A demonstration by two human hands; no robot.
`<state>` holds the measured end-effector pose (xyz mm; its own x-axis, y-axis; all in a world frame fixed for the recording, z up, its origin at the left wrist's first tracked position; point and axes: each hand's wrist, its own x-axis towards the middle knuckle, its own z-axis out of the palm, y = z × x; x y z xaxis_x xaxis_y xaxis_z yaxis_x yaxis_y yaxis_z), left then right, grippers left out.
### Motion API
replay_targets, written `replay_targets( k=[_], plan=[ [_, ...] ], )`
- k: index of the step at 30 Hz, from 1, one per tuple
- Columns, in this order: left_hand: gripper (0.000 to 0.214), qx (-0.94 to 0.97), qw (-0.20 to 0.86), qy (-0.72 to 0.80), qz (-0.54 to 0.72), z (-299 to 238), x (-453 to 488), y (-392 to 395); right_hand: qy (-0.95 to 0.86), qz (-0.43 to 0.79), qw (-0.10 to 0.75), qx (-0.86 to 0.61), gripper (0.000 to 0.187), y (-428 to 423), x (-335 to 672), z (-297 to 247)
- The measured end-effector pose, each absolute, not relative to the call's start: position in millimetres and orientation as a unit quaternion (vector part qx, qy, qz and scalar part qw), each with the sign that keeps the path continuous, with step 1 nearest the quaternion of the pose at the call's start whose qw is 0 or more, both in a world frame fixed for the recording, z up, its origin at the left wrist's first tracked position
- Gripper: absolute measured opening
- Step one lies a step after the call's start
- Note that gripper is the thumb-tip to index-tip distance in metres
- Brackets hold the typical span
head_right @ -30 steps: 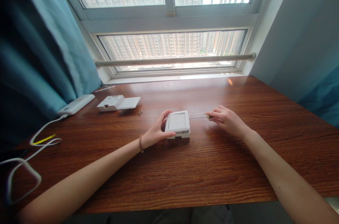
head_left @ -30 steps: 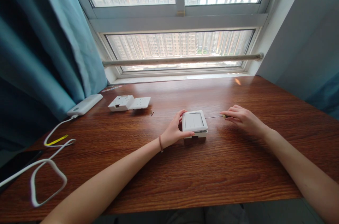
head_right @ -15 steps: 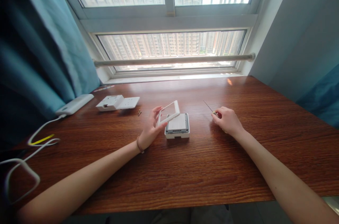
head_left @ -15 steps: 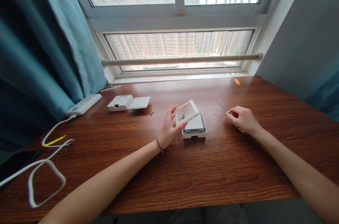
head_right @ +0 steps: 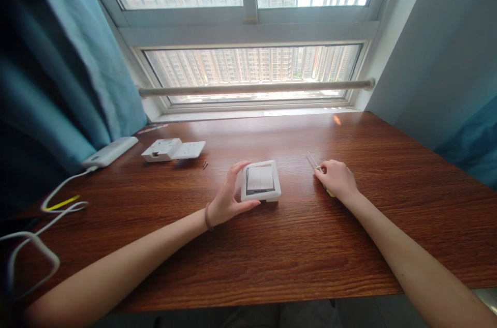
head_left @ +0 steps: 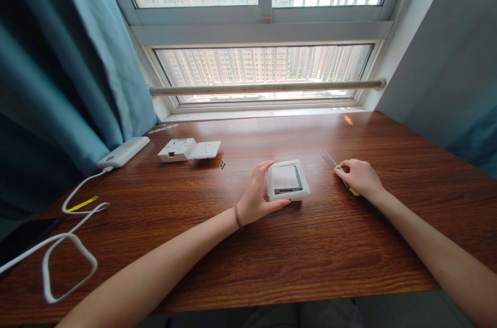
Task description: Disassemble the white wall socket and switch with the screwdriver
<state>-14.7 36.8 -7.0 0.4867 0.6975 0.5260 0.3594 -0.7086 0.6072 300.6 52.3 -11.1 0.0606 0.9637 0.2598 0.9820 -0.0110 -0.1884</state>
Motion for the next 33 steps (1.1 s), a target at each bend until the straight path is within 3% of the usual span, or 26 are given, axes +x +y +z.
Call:
replay_targets(
  k=[16,19,22,26,33],
  plan=[
    [0.086,0.855,0.194,0.295,0.380,-5.0,-12.7,34.7,-0.667,-0.032,0.182,-0.721,0.025,46.6,295.4,-7.7],
    [0.087,0.855,0.193,0.296,0.381,-5.9,-12.4,35.2,-0.706,-0.112,0.284,-0.639,0.024,37.8,283.8,-2.3],
    [0.087,0.855,0.188,0.298,0.380,-7.3,-11.8,35.5,-0.800,-0.140,0.363,-0.456,0.019,19.2,259.5,4.1],
    [0.089,0.862,0.165,0.289,0.382,-8.7,-11.1,34.6,-0.902,-0.138,0.300,-0.278,0.033,-4.7,223.6,3.2],
    [0.091,0.864,0.151,0.273,0.395,-7.0,-9.4,30.9,-0.911,-0.154,0.285,-0.256,0.035,-11.7,209.6,-8.4]
  ],
)
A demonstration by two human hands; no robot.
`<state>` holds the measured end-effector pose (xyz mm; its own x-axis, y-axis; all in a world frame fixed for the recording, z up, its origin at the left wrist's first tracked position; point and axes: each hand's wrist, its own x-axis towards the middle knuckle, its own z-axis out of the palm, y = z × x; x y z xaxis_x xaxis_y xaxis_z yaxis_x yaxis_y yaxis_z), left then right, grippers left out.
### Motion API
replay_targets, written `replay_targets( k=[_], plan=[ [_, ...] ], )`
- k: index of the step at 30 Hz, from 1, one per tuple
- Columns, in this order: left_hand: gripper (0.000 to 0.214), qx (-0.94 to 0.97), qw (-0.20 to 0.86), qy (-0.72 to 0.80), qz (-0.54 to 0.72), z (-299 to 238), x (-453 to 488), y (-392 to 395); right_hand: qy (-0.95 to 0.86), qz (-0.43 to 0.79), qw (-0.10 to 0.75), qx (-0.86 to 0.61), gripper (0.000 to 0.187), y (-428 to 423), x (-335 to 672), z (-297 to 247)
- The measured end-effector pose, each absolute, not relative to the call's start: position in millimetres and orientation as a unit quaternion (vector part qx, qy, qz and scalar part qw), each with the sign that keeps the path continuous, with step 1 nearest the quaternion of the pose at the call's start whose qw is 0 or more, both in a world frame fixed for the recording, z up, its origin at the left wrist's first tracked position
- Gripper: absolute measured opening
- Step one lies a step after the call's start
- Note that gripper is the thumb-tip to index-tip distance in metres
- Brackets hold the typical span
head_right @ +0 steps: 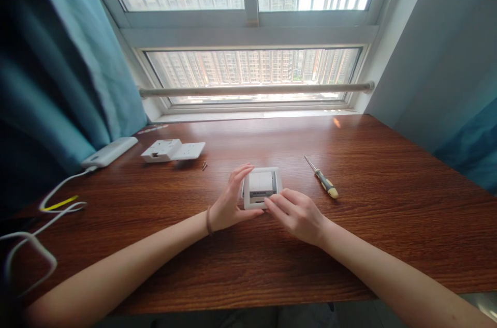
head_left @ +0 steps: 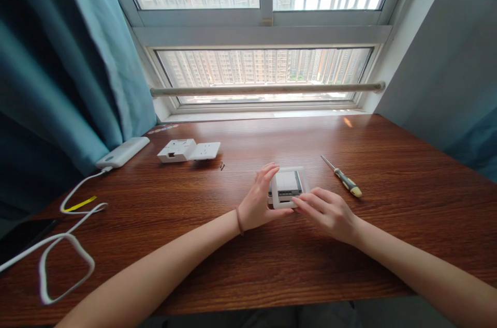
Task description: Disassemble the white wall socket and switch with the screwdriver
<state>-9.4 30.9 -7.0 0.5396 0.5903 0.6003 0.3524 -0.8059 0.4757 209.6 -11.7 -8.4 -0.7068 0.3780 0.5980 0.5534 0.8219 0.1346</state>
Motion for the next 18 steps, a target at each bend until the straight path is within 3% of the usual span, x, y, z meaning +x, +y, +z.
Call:
replay_targets(
  k=[5,9,14,18],
  plan=[
    [0.107,0.850,0.160,0.277,0.418,-8.5,-12.0,37.4,-0.867,-0.143,0.348,-0.327,0.039,-2.6,220.1,-6.3],
    [0.106,0.837,0.207,0.322,0.391,-15.2,-13.6,44.7,-0.795,-0.145,0.384,-0.446,0.029,17.5,241.7,-7.4],
    [0.086,0.827,0.276,0.340,0.352,-19.5,-13.6,47.1,-0.793,-0.129,0.336,-0.492,0.022,36.2,258.5,-13.5],
    [0.075,0.826,0.265,0.345,0.357,-15.6,-13.0,44.2,-0.803,-0.129,0.287,-0.506,0.022,37.6,254.4,-16.4]
  ],
)
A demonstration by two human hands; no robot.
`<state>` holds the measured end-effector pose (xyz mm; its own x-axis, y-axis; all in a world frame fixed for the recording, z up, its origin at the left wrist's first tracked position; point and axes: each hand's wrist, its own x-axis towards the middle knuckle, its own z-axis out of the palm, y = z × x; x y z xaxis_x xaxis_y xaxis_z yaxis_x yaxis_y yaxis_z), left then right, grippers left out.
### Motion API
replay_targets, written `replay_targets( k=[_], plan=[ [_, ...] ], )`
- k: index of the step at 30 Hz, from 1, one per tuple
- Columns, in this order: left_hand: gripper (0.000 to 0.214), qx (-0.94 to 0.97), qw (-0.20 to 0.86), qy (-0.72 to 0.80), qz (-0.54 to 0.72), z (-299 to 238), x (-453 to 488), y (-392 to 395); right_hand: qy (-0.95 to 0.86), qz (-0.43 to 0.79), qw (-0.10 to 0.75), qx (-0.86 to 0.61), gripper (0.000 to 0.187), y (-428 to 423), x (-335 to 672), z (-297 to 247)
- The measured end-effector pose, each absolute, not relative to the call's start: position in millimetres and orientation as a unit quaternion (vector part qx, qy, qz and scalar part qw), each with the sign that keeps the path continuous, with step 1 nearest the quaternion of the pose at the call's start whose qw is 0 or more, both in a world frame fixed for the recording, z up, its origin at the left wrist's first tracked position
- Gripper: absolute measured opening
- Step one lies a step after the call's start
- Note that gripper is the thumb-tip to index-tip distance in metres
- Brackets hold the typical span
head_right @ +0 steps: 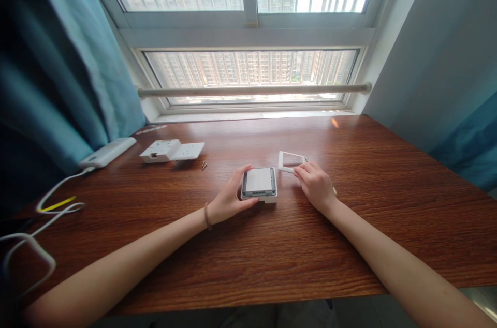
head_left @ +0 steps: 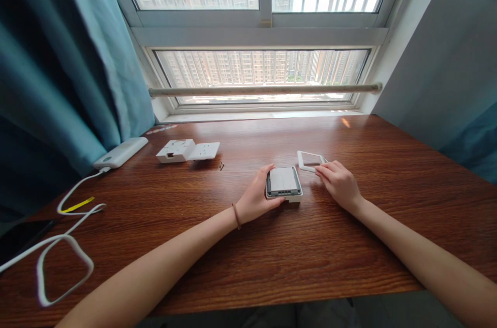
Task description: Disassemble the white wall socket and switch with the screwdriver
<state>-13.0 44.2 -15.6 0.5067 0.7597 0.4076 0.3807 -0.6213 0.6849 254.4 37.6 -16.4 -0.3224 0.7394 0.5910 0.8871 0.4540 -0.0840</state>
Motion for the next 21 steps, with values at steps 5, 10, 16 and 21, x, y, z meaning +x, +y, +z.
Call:
replay_targets(
  k=[5,10,16,21],
  plan=[
    [0.072,0.835,0.235,0.341,0.362,-10.6,-11.8,41.6,-0.808,-0.150,0.227,-0.522,0.018,37.4,250.5,-18.5],
    [0.071,0.840,0.230,0.334,0.360,-9.5,-11.3,40.9,-0.801,-0.158,0.155,-0.557,0.018,38.9,248.9,-18.9],
    [0.072,0.851,0.210,0.336,0.344,-9.1,-10.5,40.3,-0.792,-0.164,0.109,-0.578,0.021,38.7,246.4,-16.4],
    [0.072,0.858,0.203,0.339,0.329,-8.6,-10.3,39.3,-0.796,-0.153,0.115,-0.574,0.023,38.7,245.5,-16.1]
  ],
)
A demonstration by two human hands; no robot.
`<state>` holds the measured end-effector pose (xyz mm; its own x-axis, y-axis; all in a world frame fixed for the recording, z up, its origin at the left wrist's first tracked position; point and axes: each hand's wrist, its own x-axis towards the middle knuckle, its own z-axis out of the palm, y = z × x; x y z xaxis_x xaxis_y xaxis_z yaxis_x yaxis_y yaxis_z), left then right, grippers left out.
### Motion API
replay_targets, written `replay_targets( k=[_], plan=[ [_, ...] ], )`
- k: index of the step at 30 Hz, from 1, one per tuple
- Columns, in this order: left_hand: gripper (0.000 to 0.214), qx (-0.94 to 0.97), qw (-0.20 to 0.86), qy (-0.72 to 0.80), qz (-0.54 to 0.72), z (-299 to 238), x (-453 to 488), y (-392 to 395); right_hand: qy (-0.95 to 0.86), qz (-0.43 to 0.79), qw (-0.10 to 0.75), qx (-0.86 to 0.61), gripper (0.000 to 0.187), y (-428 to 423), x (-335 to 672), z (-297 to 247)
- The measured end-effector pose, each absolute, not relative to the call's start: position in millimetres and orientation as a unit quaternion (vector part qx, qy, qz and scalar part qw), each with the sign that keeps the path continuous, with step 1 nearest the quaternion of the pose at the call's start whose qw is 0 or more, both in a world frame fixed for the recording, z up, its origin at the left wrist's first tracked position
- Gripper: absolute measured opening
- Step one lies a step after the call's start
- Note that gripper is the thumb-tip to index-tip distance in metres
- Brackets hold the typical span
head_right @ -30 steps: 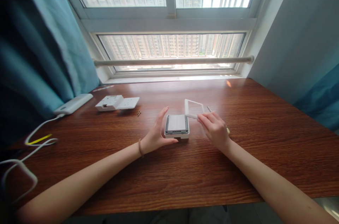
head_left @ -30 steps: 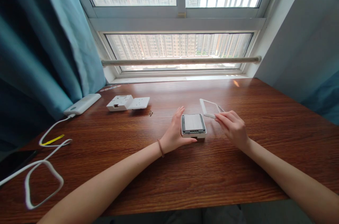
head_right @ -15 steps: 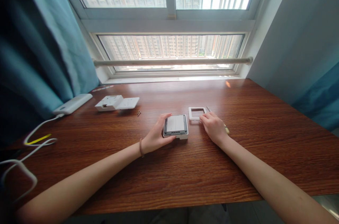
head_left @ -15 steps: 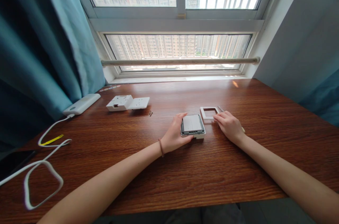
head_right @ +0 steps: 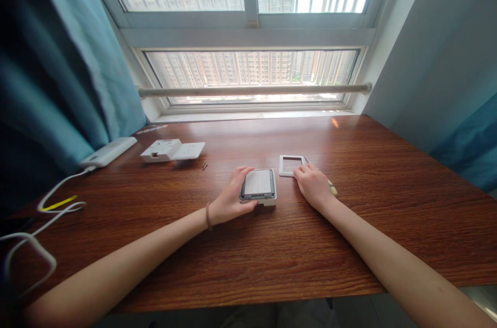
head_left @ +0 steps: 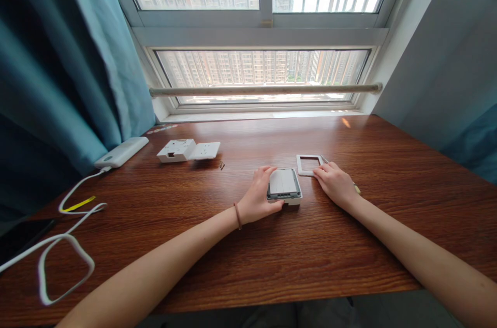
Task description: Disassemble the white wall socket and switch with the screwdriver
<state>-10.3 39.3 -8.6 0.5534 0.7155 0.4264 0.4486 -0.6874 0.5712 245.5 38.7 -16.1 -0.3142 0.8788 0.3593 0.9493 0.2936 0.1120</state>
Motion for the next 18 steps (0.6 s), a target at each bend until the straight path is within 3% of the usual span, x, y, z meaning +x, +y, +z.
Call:
replay_targets(
  k=[9,13,18],
  plan=[
    [0.078,0.870,0.194,0.356,0.282,-7.5,-14.7,42.5,-0.798,-0.091,0.176,-0.570,0.024,38.1,263.8,-7.7],
    [0.079,0.877,0.177,0.372,0.247,-1.9,-19.1,43.9,-0.694,-0.124,0.113,-0.700,0.035,35.8,278.7,-2.2],
    [0.074,0.873,0.185,0.384,0.238,2.3,-19.4,43.0,-0.637,-0.016,0.030,-0.770,0.040,39.8,297.0,-1.8]
  ],
)
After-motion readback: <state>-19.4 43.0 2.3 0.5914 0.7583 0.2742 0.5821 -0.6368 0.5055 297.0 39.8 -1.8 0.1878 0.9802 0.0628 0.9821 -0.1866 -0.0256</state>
